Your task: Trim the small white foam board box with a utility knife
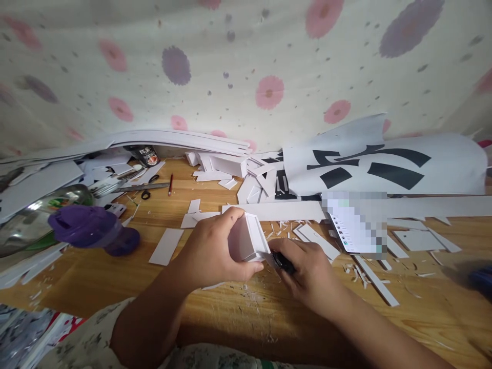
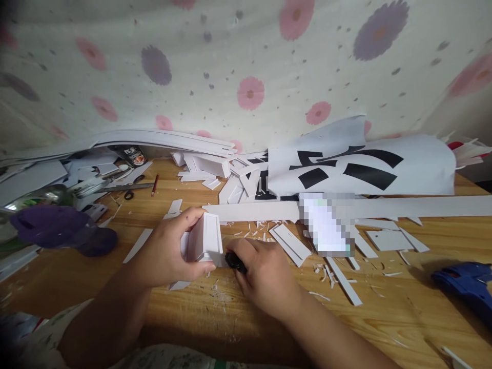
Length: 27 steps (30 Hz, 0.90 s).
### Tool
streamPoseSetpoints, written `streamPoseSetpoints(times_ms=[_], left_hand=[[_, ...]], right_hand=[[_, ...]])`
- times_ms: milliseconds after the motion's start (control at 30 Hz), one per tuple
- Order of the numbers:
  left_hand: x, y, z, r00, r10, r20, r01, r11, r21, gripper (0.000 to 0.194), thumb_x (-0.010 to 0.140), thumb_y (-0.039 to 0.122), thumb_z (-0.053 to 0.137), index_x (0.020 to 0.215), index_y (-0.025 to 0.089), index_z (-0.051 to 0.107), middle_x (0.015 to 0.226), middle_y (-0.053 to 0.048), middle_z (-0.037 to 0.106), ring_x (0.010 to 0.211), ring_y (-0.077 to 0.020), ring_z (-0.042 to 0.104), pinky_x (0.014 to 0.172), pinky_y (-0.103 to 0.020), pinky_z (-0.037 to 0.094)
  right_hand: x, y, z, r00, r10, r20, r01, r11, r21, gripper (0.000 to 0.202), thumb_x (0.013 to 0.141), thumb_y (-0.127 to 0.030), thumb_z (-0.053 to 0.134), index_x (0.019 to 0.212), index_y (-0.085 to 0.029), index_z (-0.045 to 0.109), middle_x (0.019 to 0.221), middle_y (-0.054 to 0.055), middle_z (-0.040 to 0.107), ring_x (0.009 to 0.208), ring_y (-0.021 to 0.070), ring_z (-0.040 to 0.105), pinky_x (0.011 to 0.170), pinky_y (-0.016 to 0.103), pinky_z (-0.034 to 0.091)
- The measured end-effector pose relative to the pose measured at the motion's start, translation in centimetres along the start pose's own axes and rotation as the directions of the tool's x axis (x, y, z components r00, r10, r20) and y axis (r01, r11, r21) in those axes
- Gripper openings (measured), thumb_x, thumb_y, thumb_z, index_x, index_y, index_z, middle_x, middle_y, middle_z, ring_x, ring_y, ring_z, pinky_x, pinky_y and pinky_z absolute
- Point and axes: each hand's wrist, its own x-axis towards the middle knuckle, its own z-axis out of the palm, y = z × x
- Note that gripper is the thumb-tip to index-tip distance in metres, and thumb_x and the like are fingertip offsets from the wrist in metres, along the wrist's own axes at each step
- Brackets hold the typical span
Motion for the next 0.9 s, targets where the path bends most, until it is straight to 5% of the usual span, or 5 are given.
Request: streamPoseSetpoints(times_ms=[633, 900], left_hand=[[-0.23, 0.26, -0.12, 0.999, -0.033, 0.021, 0.033, 0.999, 0.011, 0.059, 0.056, 0.039, 0.073, 0.107, 0.022, 0.050, 0.090, -0.003, 0.064, 0.080, -0.0228, 0.060, 0.072, -0.036, 0.046], [-0.65, 0.45, -0.57, 0.999, -0.010, 0.053, 0.010, 1.000, 0.015, 0.049, 0.055, 0.039, 0.073, 0.094, 0.024, 0.048, 0.073, 0.004, 0.055, 0.064, -0.0152, 0.050, 0.058, -0.027, 0.038]], right_hand=[[-0.01, -0.42, -0.32, 0.998, -0.009, 0.062, 0.011, 0.999, -0.040, 0.032, 0.066, -0.006, 0.040, 0.090, -0.016, 0.060, 0.065, 0.002, 0.064, 0.052, 0.0129, 0.055, 0.048, 0.021, 0.038], [0.08, -0.61, -0.27, 0.998, -0.045, 0.033, 0.048, 0.995, -0.092, 0.033, 0.063, -0.005, 0.041, 0.090, -0.017, 0.057, 0.062, 0.000, 0.061, 0.052, 0.0131, 0.053, 0.049, 0.022, 0.035]])
